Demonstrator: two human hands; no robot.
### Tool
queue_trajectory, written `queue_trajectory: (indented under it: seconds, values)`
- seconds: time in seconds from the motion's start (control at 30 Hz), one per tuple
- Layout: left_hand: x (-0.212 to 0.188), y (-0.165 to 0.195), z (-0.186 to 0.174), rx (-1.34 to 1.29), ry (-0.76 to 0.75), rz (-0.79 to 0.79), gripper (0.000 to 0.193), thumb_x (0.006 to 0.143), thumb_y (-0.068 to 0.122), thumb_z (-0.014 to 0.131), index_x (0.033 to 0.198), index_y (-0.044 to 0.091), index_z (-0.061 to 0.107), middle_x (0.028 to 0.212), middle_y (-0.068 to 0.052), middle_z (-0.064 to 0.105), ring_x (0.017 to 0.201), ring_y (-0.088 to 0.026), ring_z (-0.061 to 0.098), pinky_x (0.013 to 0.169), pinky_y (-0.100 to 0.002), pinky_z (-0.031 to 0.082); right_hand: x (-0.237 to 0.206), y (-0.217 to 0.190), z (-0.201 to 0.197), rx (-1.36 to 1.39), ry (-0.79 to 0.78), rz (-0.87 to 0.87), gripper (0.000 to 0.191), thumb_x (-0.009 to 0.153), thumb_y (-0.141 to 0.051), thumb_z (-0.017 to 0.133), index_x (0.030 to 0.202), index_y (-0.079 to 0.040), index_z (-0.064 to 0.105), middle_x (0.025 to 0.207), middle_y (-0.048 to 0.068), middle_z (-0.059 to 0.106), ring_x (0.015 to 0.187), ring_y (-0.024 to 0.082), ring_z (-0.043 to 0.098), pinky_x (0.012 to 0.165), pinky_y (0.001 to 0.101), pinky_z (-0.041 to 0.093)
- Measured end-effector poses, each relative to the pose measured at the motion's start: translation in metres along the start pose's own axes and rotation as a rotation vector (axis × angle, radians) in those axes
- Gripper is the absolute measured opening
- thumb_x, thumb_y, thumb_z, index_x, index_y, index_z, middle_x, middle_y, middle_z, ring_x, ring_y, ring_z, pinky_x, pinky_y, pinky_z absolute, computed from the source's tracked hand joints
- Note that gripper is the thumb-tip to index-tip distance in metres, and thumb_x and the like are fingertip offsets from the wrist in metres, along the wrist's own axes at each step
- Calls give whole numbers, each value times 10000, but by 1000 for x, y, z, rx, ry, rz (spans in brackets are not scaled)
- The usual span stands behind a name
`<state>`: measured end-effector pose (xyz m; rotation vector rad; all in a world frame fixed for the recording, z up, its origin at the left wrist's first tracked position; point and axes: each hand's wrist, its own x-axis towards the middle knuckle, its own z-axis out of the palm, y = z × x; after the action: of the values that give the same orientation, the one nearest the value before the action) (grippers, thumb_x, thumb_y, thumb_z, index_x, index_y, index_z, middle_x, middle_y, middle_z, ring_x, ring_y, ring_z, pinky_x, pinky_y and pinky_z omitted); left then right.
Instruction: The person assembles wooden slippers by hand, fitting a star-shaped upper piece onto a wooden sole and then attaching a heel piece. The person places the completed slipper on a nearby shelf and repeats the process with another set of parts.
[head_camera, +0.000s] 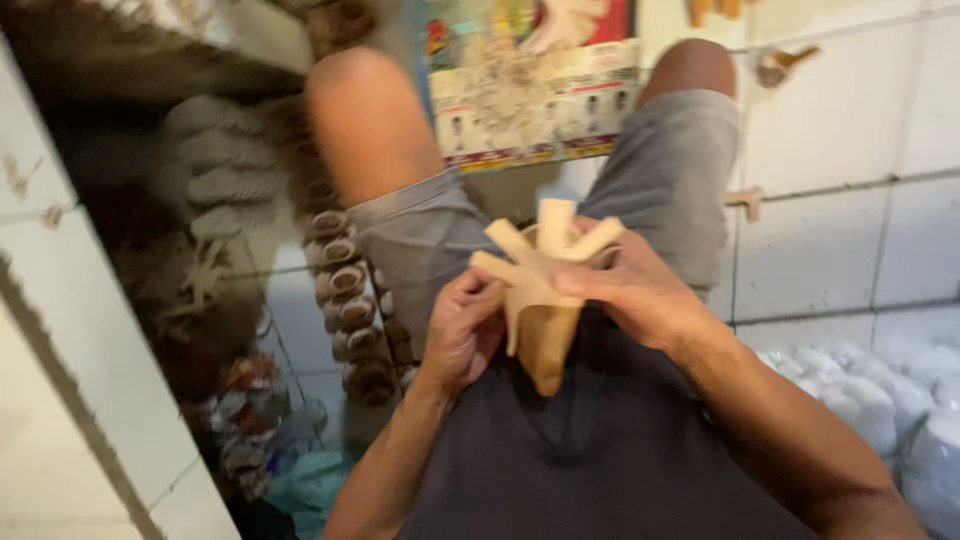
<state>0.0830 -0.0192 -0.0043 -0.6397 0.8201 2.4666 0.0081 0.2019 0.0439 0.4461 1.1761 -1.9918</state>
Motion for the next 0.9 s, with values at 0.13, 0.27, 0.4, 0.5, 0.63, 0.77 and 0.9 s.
queue_trajectory:
  seconds: [0.13,0.27,0.4,0.5,0.63,0.77,0.9]
  values:
    - [-2,3,8,-17,-20,54,98,1040,64,615,1103,-6,645,997,-85,717,868,-148,684,782,-290,547,-4,0,-7,-132,-60,-34,621,806,-139,821,1370,23,619,1239,138,686,1109,207,640,960,376,515]
    - [-18,17,27,370,-72,139,120,1039,82,638,1087,-22,674,1033,-48,701,944,-93,650,869,-249,538,-13,5,-19,141,-114,1,626,744,-137,852,1302,-39,586,1249,140,631,1172,261,638,1012,420,515]
    - [-30,24,49,596,-123,96,149,1051,127,659,1069,-18,690,955,-7,680,874,-52,615,778,-228,526,-15,27,-36,326,-361,-54,534,791,-250,888,1200,5,657,1185,146,596,1123,317,596,980,438,495]
    - [-27,23,58,499,-131,11,157,1032,128,658,1075,-19,695,940,4,696,857,-45,630,769,-225,534,-13,48,-51,362,-432,-128,487,831,-349,891,1122,-23,677,1090,120,559,1057,297,555,903,416,490]
    - [-23,17,57,438,-166,-4,159,1027,118,661,1089,-25,695,956,6,697,875,-46,633,782,-227,533,-14,66,-62,384,-396,-155,467,837,-397,889,1035,-34,671,995,89,529,958,244,510,841,374,466]
    - [-22,11,47,429,-179,-13,168,1035,124,662,1082,-32,702,952,3,696,875,-45,624,784,-226,526,-14,57,-54,396,-377,-102,498,830,-377,891,1135,-58,662,1048,101,541,999,260,528,829,379,483]
    - [-16,9,30,140,-216,-48,118,1025,92,659,1066,-15,684,987,-19,693,900,-78,638,831,-248,529,-24,36,-38,160,-243,-104,599,760,-368,907,1179,-24,652,1124,151,598,1051,309,589,890,412,514]
